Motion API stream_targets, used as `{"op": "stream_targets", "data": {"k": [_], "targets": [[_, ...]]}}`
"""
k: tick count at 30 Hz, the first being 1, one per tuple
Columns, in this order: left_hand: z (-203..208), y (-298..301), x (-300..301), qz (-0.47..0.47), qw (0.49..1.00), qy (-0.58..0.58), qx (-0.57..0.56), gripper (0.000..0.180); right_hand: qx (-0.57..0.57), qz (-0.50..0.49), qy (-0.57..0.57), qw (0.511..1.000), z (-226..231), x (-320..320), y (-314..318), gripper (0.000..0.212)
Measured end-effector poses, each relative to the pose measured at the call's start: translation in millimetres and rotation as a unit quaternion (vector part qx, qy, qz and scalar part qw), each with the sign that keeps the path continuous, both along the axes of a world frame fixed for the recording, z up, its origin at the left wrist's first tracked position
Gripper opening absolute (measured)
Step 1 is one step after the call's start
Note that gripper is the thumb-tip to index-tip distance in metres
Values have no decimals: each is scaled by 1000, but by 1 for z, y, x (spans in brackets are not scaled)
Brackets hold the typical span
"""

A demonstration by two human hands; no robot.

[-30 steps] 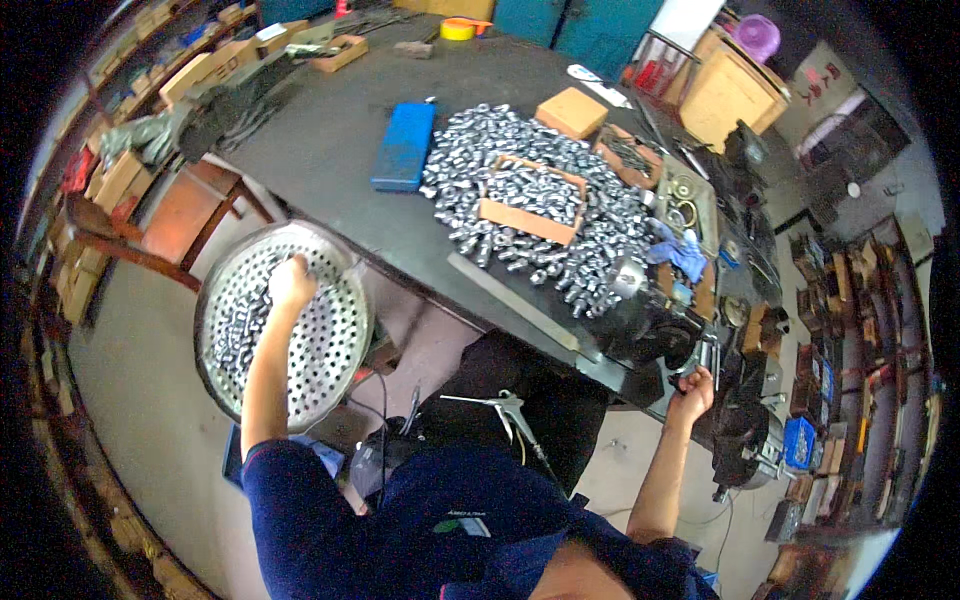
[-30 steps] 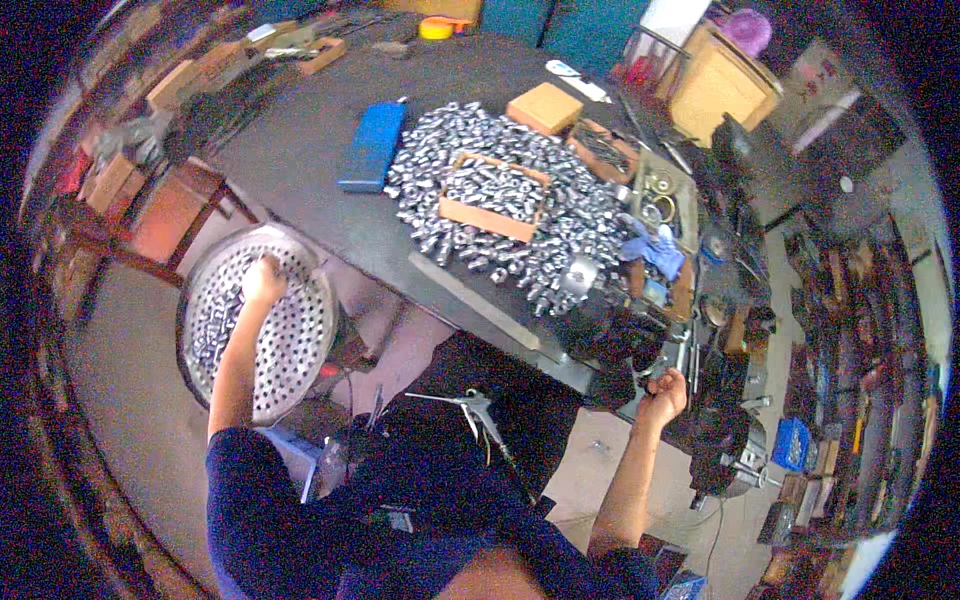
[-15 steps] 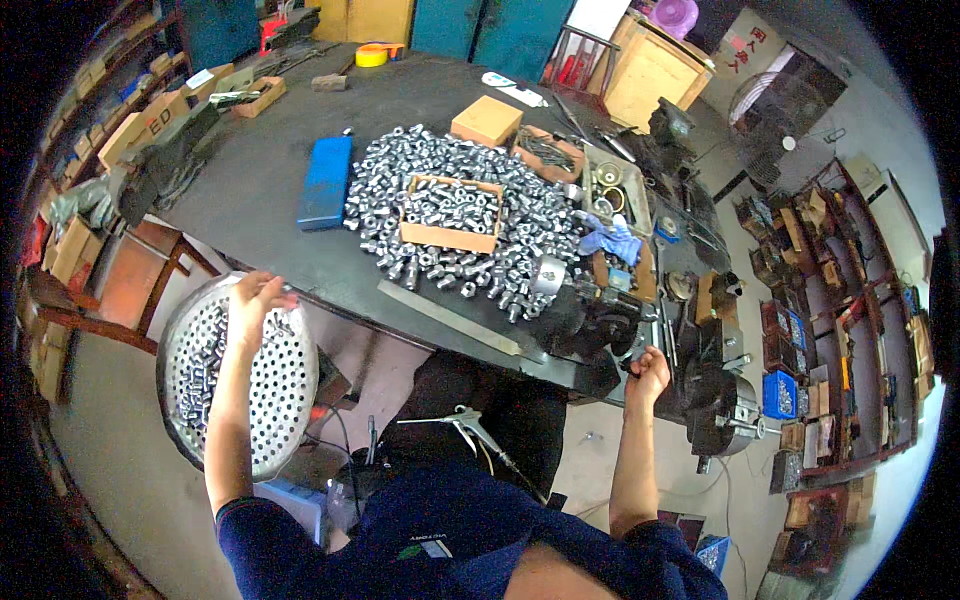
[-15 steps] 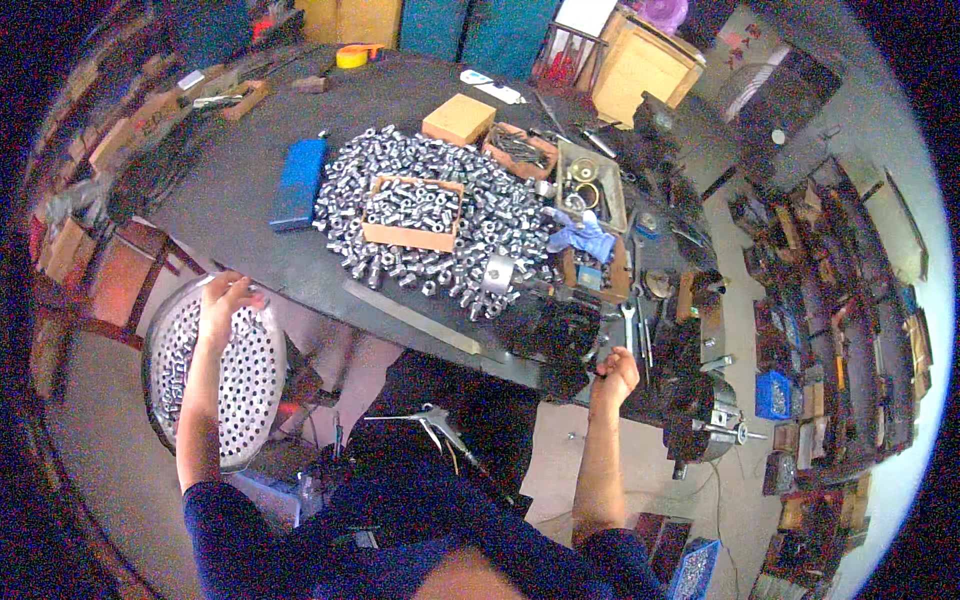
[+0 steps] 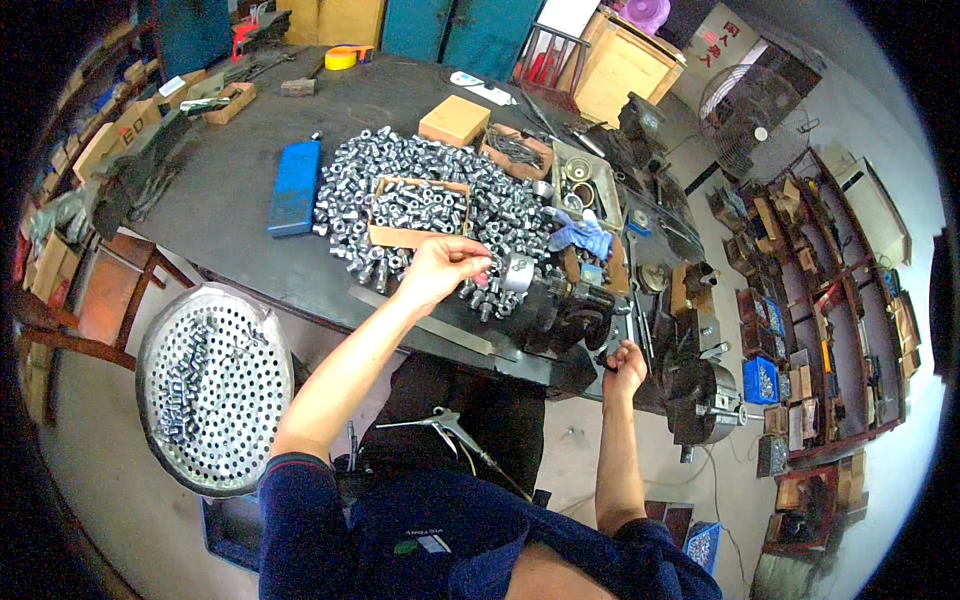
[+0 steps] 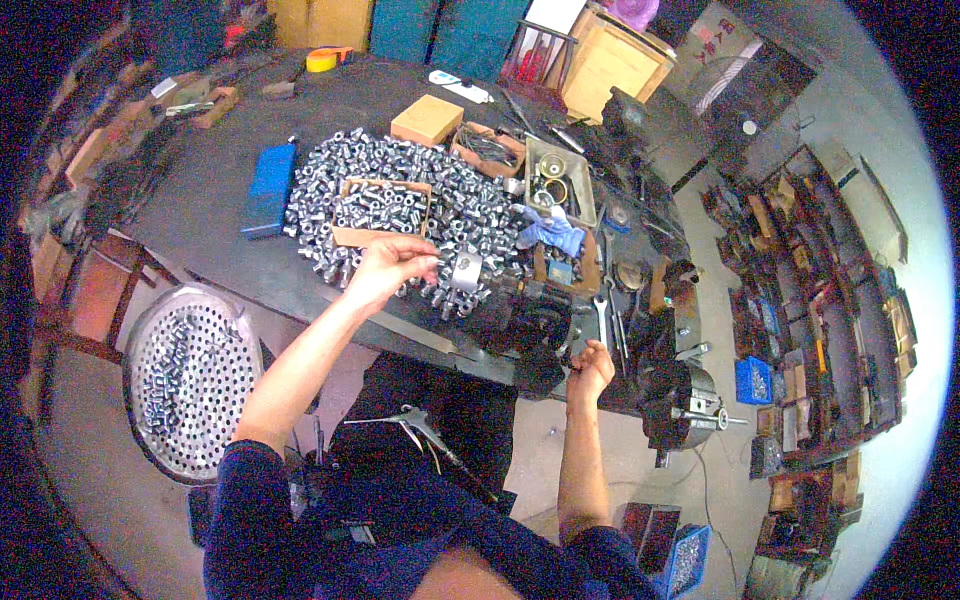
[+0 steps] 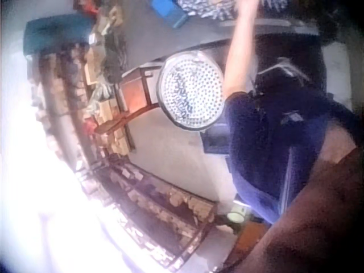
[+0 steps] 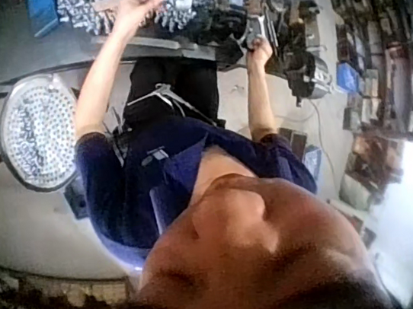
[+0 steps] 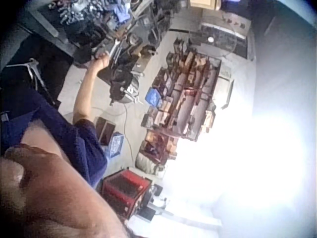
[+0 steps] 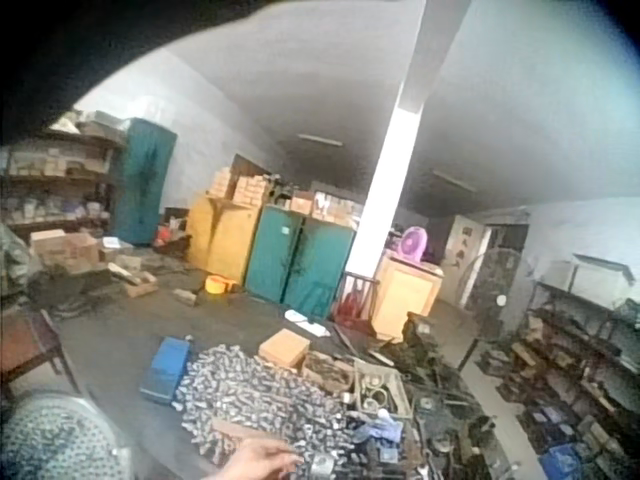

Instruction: The person picks up metal parts from a pile on a workbench, places them into a jig, and uses a compressed air gun to blow on the parts before moving them to a metal strainer.

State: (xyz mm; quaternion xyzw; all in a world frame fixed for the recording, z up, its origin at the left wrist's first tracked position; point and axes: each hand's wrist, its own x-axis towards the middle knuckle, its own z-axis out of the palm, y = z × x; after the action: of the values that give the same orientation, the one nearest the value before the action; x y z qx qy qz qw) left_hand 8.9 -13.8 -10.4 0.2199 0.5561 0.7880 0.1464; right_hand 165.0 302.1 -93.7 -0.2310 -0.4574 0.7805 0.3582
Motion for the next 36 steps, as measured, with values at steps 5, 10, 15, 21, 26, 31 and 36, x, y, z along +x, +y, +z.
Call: {"op": "stream_targets", "data": {"k": [5, 10, 15, 21, 26, 31, 36], "targets": [[2, 11, 0, -16, 1000, -6, -24, 14, 1, -4, -4, 1000, 0, 2, -2, 14], [4, 11, 1, 0, 999, 16, -49, 12, 14, -8, -20, 1000, 5, 3, -5, 17], [6, 13, -5, -13, 995, 61, -83, 13, 42, 32, -2, 999, 25, 14, 0, 17], [4, 9, -7, -45, 996, 47, -64, 13, 78, 48, 46, 995, 86, -10, -1, 21], [5, 10, -1, -8, 993, 54, -109, 22, 74, 65, 89, 991, 93, -67, 27, 17], [8, 24, 13, 57, 971, 59, -223, 37, 182, -71, -47, 980, 37, -104, 38, 19], [2, 28, 10, 146, 904, 252, -313, 34, 126, -102, -142, 977, -22, -64, 31, 15]]}}
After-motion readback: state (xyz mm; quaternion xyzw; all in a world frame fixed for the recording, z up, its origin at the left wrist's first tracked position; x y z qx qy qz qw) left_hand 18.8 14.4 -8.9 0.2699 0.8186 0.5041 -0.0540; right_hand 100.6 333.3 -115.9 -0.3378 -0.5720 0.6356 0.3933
